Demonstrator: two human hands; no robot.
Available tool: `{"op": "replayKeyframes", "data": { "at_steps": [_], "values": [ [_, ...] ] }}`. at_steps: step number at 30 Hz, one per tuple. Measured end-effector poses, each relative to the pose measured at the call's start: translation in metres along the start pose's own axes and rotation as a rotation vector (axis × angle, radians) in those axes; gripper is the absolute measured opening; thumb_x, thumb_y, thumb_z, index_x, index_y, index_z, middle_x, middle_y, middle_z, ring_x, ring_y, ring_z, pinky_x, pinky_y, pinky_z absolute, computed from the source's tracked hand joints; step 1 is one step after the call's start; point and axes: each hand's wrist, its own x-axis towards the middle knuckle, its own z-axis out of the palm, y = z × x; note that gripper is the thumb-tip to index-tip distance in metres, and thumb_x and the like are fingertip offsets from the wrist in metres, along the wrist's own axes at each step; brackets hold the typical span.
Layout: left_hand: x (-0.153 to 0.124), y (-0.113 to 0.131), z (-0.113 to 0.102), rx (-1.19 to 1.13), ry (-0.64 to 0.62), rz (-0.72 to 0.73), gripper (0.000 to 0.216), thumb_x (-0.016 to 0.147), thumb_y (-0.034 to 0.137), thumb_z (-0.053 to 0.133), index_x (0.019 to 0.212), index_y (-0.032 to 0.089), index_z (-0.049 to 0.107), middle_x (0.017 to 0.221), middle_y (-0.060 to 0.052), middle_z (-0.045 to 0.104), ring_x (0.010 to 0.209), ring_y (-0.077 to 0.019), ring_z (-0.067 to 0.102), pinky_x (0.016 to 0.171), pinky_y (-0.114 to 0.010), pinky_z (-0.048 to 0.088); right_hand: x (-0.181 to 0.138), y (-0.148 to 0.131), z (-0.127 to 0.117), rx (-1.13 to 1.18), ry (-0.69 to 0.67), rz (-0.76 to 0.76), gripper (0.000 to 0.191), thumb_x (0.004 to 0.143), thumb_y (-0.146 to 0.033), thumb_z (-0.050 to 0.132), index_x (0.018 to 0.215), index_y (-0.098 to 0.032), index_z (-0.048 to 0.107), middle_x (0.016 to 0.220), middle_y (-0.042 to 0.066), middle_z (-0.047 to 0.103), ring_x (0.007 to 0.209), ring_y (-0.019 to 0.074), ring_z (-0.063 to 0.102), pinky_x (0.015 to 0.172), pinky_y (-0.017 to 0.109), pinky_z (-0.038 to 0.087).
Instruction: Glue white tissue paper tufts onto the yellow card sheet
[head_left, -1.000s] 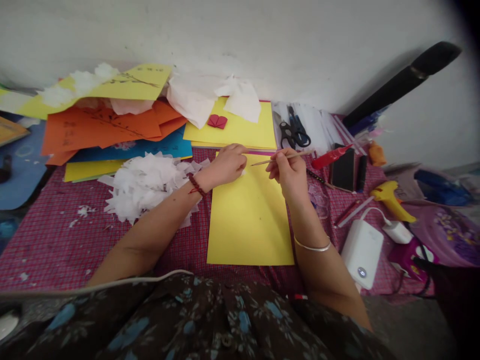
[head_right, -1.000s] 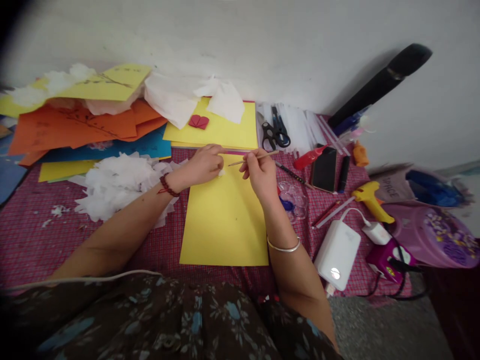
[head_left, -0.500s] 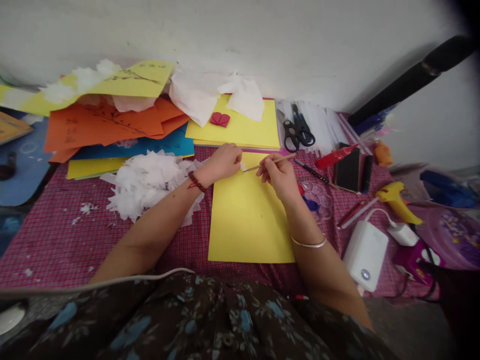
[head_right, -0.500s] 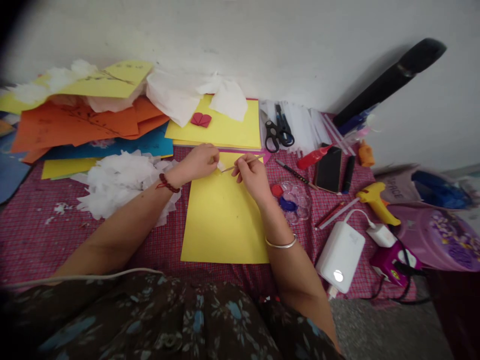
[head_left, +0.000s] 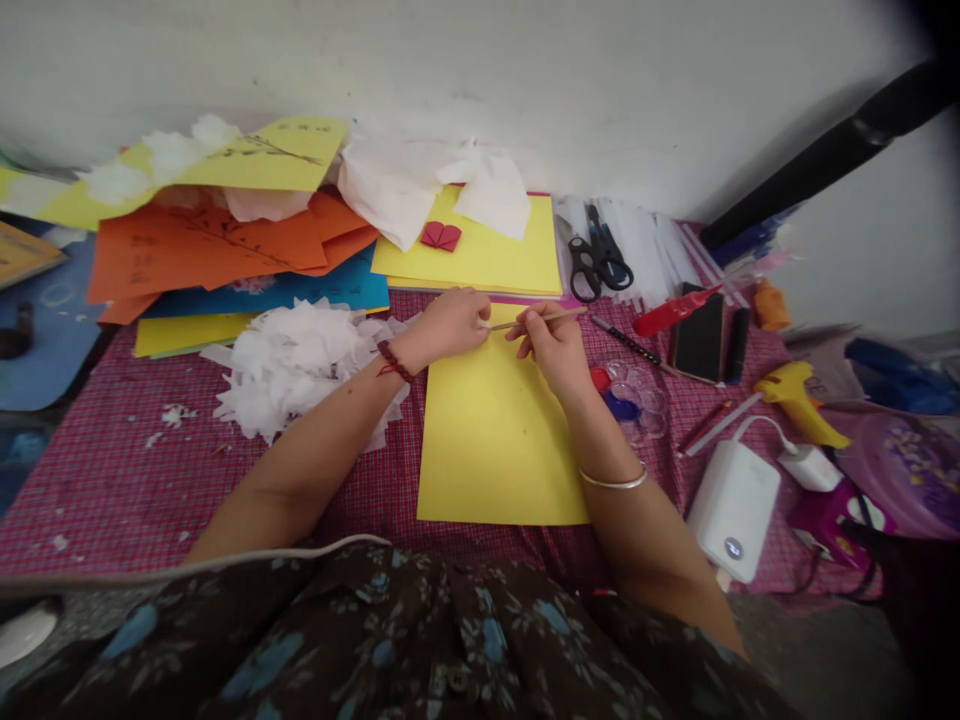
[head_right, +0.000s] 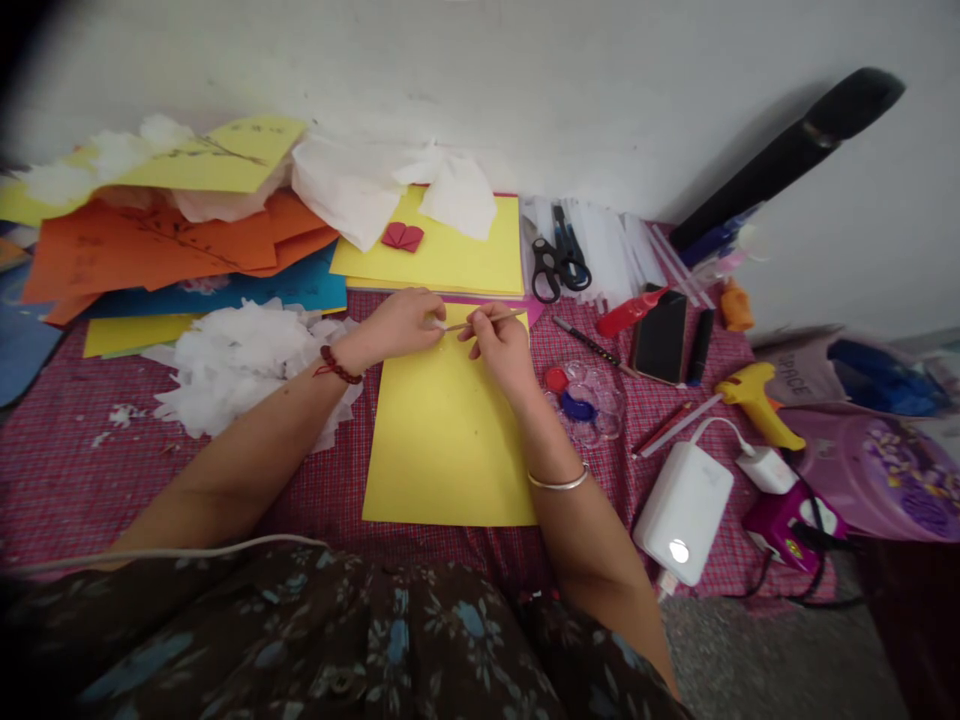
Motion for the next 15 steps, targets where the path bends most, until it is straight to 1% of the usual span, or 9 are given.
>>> {"op": "replayKeyframes", "data": {
  "at_steps": [2, 3, 5, 7, 9, 10, 12, 14, 15],
  "values": [
    [0.001, 0.0, 0.002, 0.003, 0.016, -0.031, 0.017, 0.079, 0.016, 0.054, 0.083, 0.014, 0.071, 0.09, -0.009, 0.07, 0.087, -0.0222, 0.063, 0.08, -0.034, 0.048, -0.001, -0.003, -0.001, 0.028, 0.002, 0.002, 0.03, 0.087, -0.048, 0.063, 0.08, -0.02, 0.058, 0.062, -0.003, 0.065, 0.042, 0.0058, 0.054, 0.039, 0.017, 0.037],
    [0.002, -0.001, 0.004, 0.007, 0.026, -0.046, 0.017, 0.079, 0.015, 0.053, 0.08, 0.014, 0.07, 0.088, -0.009, 0.07, 0.086, -0.0222, 0.063, 0.079, -0.034, 0.048, -0.001, -0.005, -0.001, 0.049, 0.026, -0.001, 0.03, 0.087, -0.049, 0.063, 0.08, -0.02, 0.058, 0.061, -0.004, 0.065, 0.042, 0.0056, 0.053, 0.038, 0.017, 0.037],
    [0.003, -0.004, 0.006, 0.012, 0.046, -0.069, 0.017, 0.078, 0.013, 0.053, 0.078, 0.015, 0.069, 0.088, -0.01, 0.069, 0.086, -0.0223, 0.063, 0.078, -0.034, 0.048, -0.001, -0.009, -0.005, 0.122, 0.121, -0.005, 0.03, 0.087, -0.048, 0.063, 0.078, -0.02, 0.058, 0.059, -0.005, 0.063, 0.041, 0.0048, 0.051, 0.038, 0.016, 0.036],
    [0.004, -0.007, 0.008, 0.008, 0.053, -0.075, 0.016, 0.077, 0.012, 0.053, 0.077, 0.015, 0.069, 0.088, -0.01, 0.069, 0.085, -0.0225, 0.063, 0.077, -0.034, 0.048, 0.001, -0.013, -0.01, 0.265, 0.234, 0.014, 0.027, 0.089, -0.044, 0.062, 0.077, -0.02, 0.058, 0.058, -0.005, 0.063, 0.039, 0.0041, 0.049, 0.037, 0.015, 0.034],
    [0.004, -0.011, 0.009, -0.006, 0.058, -0.069, 0.016, 0.077, 0.011, 0.053, 0.078, 0.015, 0.068, 0.089, -0.009, 0.069, 0.086, -0.0225, 0.063, 0.078, -0.034, 0.049, 0.003, -0.016, -0.017, 0.505, 0.27, 0.086, 0.024, 0.091, -0.04, 0.059, 0.077, -0.021, 0.059, 0.058, -0.005, 0.063, 0.04, 0.0045, 0.05, 0.038, 0.015, 0.038],
    [0.004, -0.012, 0.01, -0.013, 0.061, -0.065, 0.017, 0.076, 0.011, 0.053, 0.081, 0.015, 0.069, 0.09, -0.009, 0.07, 0.088, -0.0226, 0.063, 0.08, -0.034, 0.049, 0.004, -0.017, -0.021, 0.656, 0.259, 0.135, 0.023, 0.093, -0.037, 0.056, 0.077, -0.021, 0.059, 0.059, -0.006, 0.064, 0.043, 0.0049, 0.052, 0.043, 0.016, 0.044],
    [0.003, -0.014, 0.011, -0.025, 0.066, -0.061, 0.021, 0.077, 0.01, 0.052, 0.089, 0.015, 0.069, 0.097, -0.01, 0.071, 0.093, -0.0233, 0.064, 0.084, -0.035, 0.049, 0.006, -0.018, -0.026, 0.947, 0.214, 0.21, 0.022, 0.095, -0.032, 0.051, 0.079, -0.022, 0.06, 0.063, -0.006, 0.066, 0.051, 0.0059, 0.06, 0.061, 0.021, 0.057],
    [0.004, -0.014, 0.01, -0.028, 0.058, -0.07, 0.027, 0.078, 0.01, 0.05, 0.098, 0.014, 0.068, 0.104, -0.01, 0.071, 0.098, -0.0238, 0.064, 0.088, -0.036, 0.049, 0.006, -0.02, -0.029, 1.146, 0.181, 0.224, 0.021, 0.096, -0.028, 0.048, 0.08, -0.024, 0.061, 0.069, -0.006, 0.069, 0.062, 0.0071, 0.065, 0.079, 0.027, 0.06],
    [0.004, -0.013, 0.007, -0.026, 0.051, -0.073, 0.029, 0.079, 0.01, 0.049, 0.102, 0.014, 0.067, 0.107, -0.01, 0.071, 0.101, -0.0239, 0.064, 0.09, -0.036, 0.049, 0.006, -0.021, -0.029, 1.203, 0.172, 0.211, 0.02, 0.096, -0.026, 0.047, 0.081, -0.024, 0.061, 0.072, -0.005, 0.07, 0.067, 0.0078, 0.067, 0.083, 0.029, 0.06]
  ]
}}
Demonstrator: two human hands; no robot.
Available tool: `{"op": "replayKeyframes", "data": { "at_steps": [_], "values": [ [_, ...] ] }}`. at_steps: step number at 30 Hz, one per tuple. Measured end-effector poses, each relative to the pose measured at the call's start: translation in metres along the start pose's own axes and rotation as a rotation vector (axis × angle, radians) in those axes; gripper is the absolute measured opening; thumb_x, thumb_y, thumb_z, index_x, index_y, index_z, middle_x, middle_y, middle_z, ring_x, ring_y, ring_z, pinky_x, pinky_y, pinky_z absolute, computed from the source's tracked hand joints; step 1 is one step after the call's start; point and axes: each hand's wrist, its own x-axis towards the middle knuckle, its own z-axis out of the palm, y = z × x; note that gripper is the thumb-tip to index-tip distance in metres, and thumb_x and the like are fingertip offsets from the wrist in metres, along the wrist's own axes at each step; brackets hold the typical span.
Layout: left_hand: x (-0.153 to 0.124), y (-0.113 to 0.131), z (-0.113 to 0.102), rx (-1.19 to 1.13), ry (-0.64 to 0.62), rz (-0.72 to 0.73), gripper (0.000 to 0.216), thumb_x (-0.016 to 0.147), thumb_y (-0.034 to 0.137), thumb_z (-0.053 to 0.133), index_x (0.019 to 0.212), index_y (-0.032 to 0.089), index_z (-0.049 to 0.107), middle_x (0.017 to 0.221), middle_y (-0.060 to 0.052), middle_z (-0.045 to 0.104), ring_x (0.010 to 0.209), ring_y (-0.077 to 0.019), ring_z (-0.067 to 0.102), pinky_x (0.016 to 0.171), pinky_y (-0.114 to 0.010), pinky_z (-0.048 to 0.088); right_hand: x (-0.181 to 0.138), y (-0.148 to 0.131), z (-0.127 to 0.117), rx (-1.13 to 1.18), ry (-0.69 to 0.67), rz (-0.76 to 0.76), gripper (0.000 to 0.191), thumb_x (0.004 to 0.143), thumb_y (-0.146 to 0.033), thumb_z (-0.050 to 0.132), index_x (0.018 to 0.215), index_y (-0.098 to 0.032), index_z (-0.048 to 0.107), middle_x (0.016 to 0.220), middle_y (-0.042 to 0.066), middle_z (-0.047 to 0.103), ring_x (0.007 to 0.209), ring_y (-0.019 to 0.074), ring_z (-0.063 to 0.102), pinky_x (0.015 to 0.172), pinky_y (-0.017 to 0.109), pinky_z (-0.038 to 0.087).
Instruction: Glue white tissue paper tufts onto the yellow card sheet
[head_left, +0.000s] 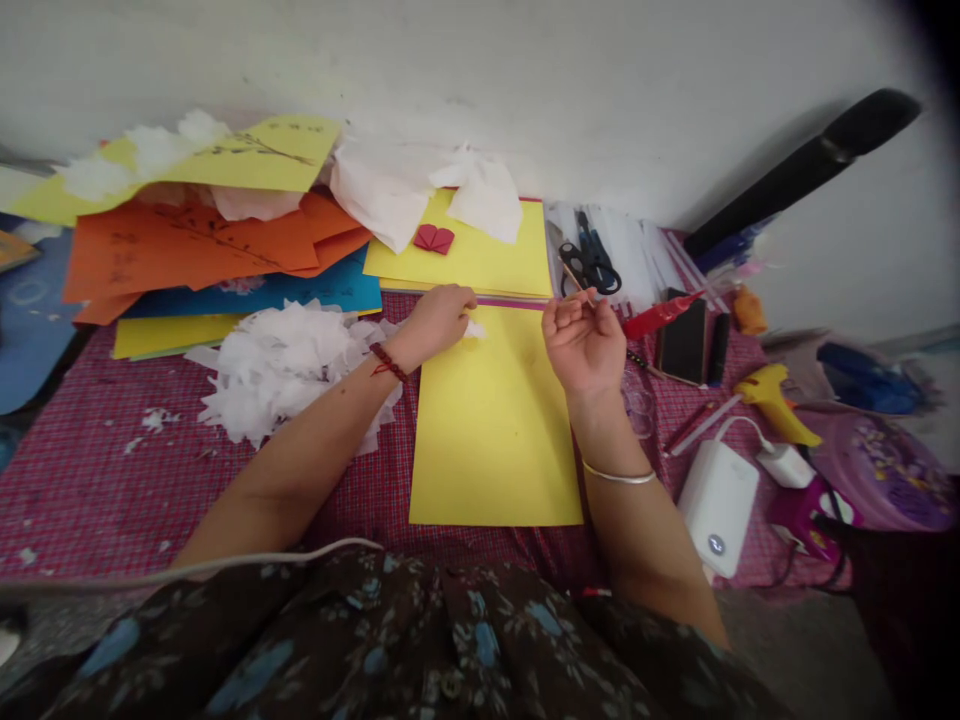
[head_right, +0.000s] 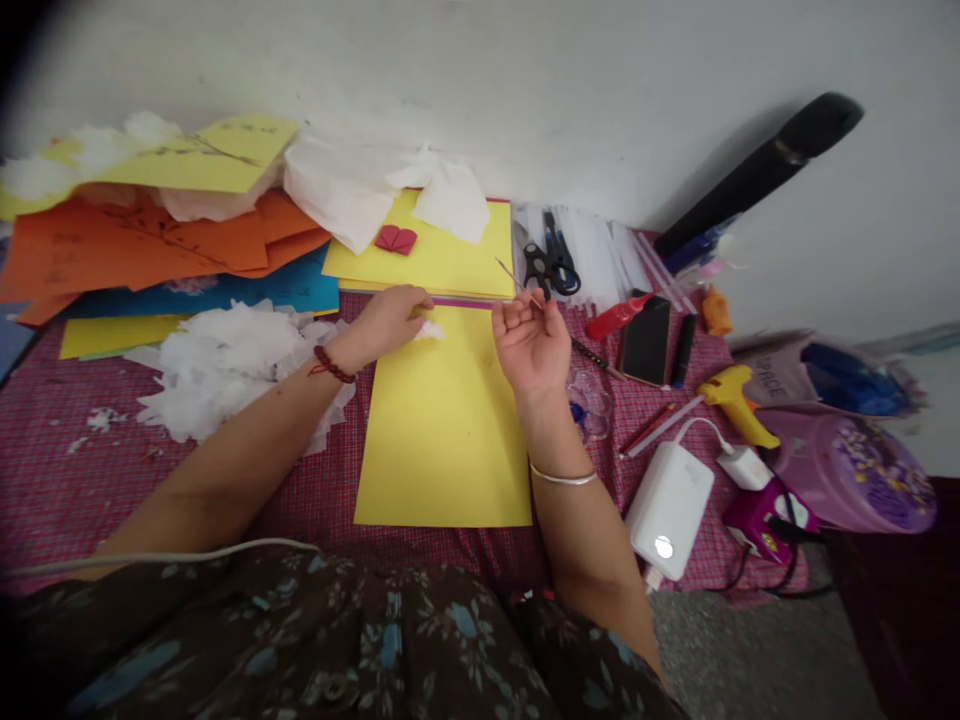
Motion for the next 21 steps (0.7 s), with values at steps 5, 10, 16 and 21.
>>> {"op": "replayKeyframes", "data": {
  "at_steps": [5, 10, 16, 21],
  "values": [
    [-0.012, 0.01, -0.066, -0.056, 0.125, 0.023, 0.028, 0.084, 0.021, 0.053, 0.109, 0.018, 0.065, 0.115, -0.007, 0.069, 0.106, -0.0211, 0.062, 0.096, -0.035, 0.048, -0.012, -0.006, 0.01, 0.092, -0.069, 0.022, 0.023, 0.098, -0.024, 0.042, 0.088, -0.027, 0.062, 0.08, -0.003, 0.07, 0.074, 0.0098, 0.068, 0.086, 0.031, 0.059],
    [-0.06, 0.02, -0.153, -0.005, 0.196, 0.031, 0.023, 0.085, 0.021, 0.05, 0.096, 0.013, 0.068, 0.088, -0.002, 0.066, 0.085, -0.0154, 0.063, 0.084, -0.033, 0.047, -0.051, -0.018, 0.007, -0.063, -0.105, 0.046, 0.032, 0.101, -0.028, 0.036, 0.083, -0.026, 0.062, 0.075, -0.001, 0.066, 0.067, 0.0099, 0.064, 0.087, 0.029, 0.058],
    [-0.144, 0.0, -0.125, 0.086, -0.07, -0.026, 0.017, 0.084, 0.022, 0.053, 0.088, 0.017, 0.069, 0.087, -0.002, 0.068, 0.085, -0.0172, 0.063, 0.082, -0.029, 0.046, -0.108, -0.005, -0.026, -0.349, 0.016, 0.139, 0.019, 0.091, -0.036, 0.056, 0.077, -0.027, 0.066, 0.071, 0.001, 0.056, 0.061, 0.0099, 0.055, 0.065, 0.025, 0.053],
    [-0.167, -0.019, -0.082, 0.191, -0.039, 0.045, 0.016, 0.084, 0.016, 0.053, 0.088, 0.017, 0.068, 0.092, -0.007, 0.069, 0.094, -0.0211, 0.061, 0.088, -0.035, 0.045, -0.117, 0.006, -0.033, -0.356, 0.088, 0.165, 0.015, 0.088, -0.035, 0.06, 0.076, -0.026, 0.064, 0.068, 0.0, 0.058, 0.058, 0.01, 0.054, 0.059, 0.025, 0.053]
  ]
}}
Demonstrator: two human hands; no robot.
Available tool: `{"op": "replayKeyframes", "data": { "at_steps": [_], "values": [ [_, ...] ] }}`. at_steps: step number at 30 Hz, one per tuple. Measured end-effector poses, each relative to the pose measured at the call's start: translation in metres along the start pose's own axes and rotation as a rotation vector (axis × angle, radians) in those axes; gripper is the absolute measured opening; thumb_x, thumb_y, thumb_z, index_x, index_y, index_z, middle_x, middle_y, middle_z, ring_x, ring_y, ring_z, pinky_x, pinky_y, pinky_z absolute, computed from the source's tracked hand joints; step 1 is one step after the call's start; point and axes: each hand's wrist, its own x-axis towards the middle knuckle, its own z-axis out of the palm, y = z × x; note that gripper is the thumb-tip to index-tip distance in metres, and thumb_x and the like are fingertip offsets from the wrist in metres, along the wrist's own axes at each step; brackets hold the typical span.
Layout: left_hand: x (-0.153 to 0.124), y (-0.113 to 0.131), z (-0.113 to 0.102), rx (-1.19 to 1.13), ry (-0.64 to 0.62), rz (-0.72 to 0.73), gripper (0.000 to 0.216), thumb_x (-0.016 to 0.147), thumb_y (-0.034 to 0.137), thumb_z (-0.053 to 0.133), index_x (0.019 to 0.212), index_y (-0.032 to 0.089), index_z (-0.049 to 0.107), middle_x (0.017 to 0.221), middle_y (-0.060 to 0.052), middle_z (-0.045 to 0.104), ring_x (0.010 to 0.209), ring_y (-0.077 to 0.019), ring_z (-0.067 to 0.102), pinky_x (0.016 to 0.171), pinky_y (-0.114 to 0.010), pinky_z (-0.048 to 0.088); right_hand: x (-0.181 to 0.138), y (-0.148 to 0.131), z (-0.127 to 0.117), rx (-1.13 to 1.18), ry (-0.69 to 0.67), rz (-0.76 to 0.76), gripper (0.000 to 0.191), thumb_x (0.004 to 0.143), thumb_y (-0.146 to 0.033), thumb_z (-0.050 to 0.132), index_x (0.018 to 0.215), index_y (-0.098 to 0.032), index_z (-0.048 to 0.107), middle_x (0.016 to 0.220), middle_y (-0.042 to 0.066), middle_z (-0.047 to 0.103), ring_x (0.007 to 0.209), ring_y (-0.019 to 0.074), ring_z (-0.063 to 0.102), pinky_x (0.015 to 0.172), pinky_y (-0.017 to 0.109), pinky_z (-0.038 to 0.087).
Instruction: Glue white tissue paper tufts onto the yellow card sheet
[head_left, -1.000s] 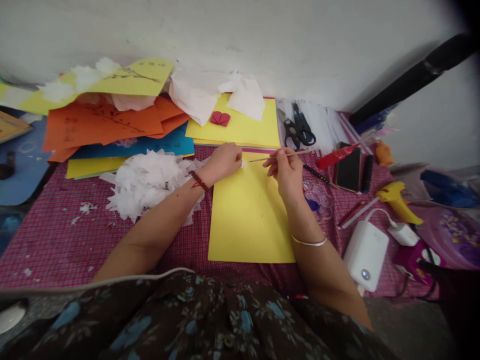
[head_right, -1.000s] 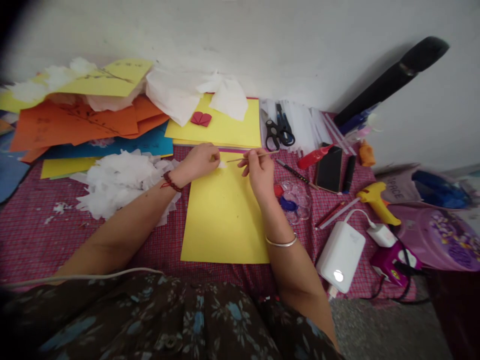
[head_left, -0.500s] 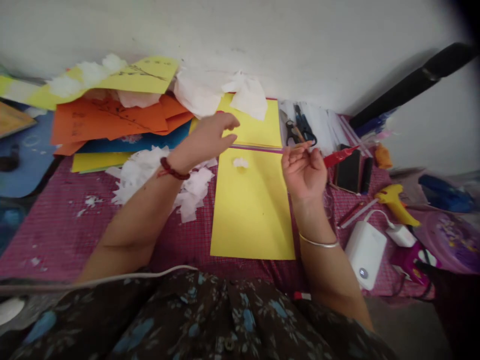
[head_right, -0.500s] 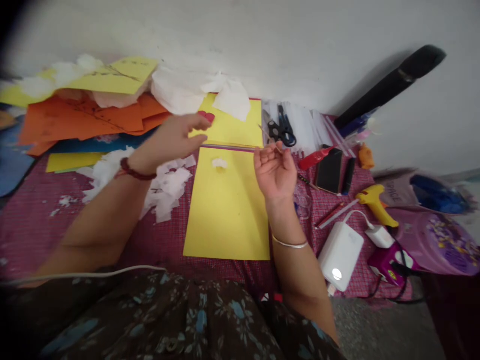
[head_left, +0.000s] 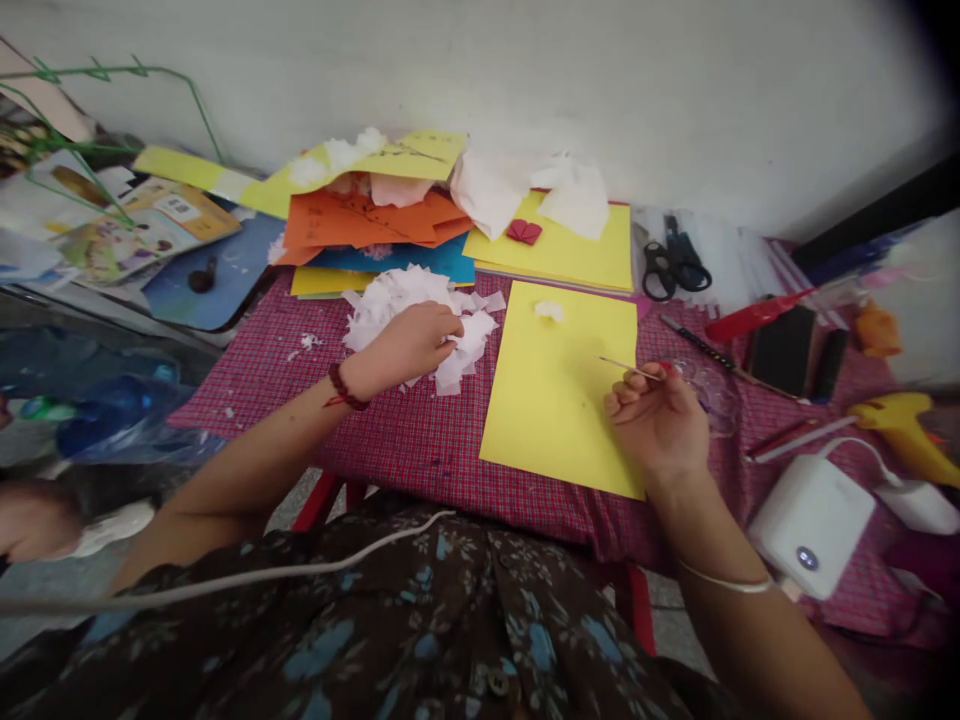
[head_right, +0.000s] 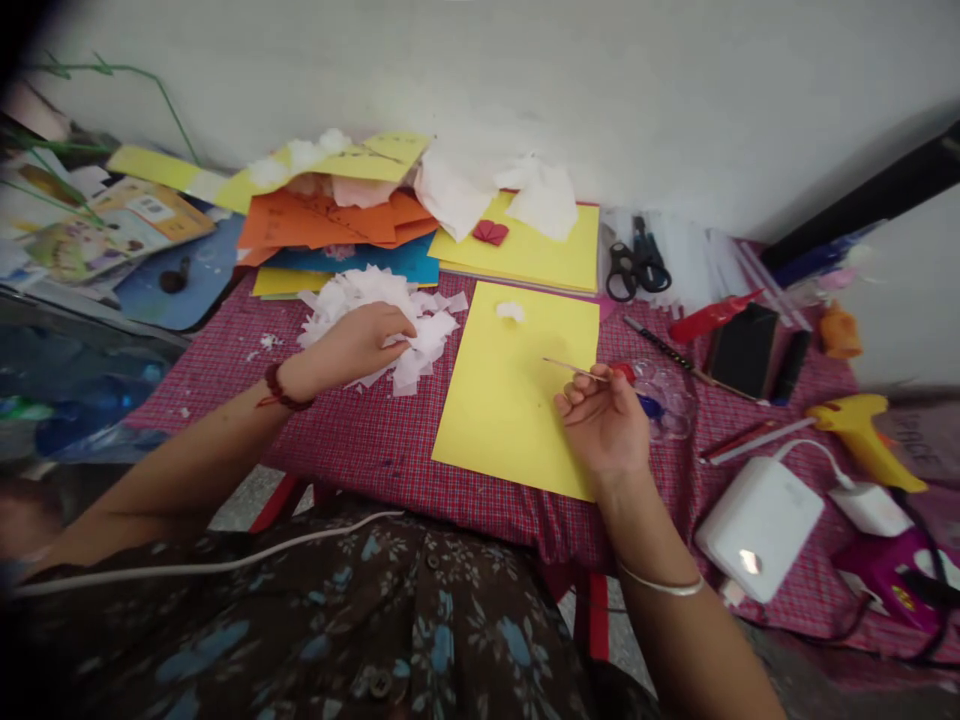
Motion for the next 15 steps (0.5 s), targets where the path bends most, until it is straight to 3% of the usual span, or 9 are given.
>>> {"op": "replayKeyframes", "data": {
  "at_steps": [5, 9, 15],
  "values": [
    [0.018, 0.005, -0.006, 0.086, 0.121, -0.092, 0.021, 0.086, 0.015, 0.048, 0.078, 0.017, 0.067, 0.085, -0.008, 0.068, 0.086, -0.0207, 0.06, 0.082, -0.034, 0.045, 0.015, -0.001, 0.008, -0.019, -0.081, -0.002, 0.018, 0.079, -0.039, 0.071, 0.079, -0.024, 0.061, 0.066, -0.006, 0.061, 0.056, 0.007, 0.056, 0.059, 0.022, 0.055],
    [0.045, 0.006, -0.01, 0.032, 0.041, -0.116, 0.026, 0.088, 0.016, 0.044, 0.081, 0.016, 0.069, 0.088, -0.009, 0.071, 0.084, -0.0206, 0.063, 0.078, -0.033, 0.046, 0.031, 0.002, 0.014, -0.023, -0.102, 0.004, 0.019, 0.077, -0.039, 0.073, 0.079, -0.024, 0.061, 0.065, -0.006, 0.061, 0.054, 0.0074, 0.057, 0.057, 0.021, 0.056],
    [0.106, -0.017, 0.018, 0.017, -0.051, -0.023, 0.038, 0.078, 0.01, 0.049, 0.11, 0.015, 0.068, 0.11, -0.012, 0.07, 0.1, -0.0239, 0.063, 0.086, -0.033, 0.047, 0.046, 0.008, 0.016, -0.013, -0.102, 0.073, 0.018, 0.075, -0.038, 0.074, 0.079, -0.024, 0.064, 0.065, -0.005, 0.063, 0.054, 0.0081, 0.058, 0.056, 0.022, 0.056]
  ]
}}
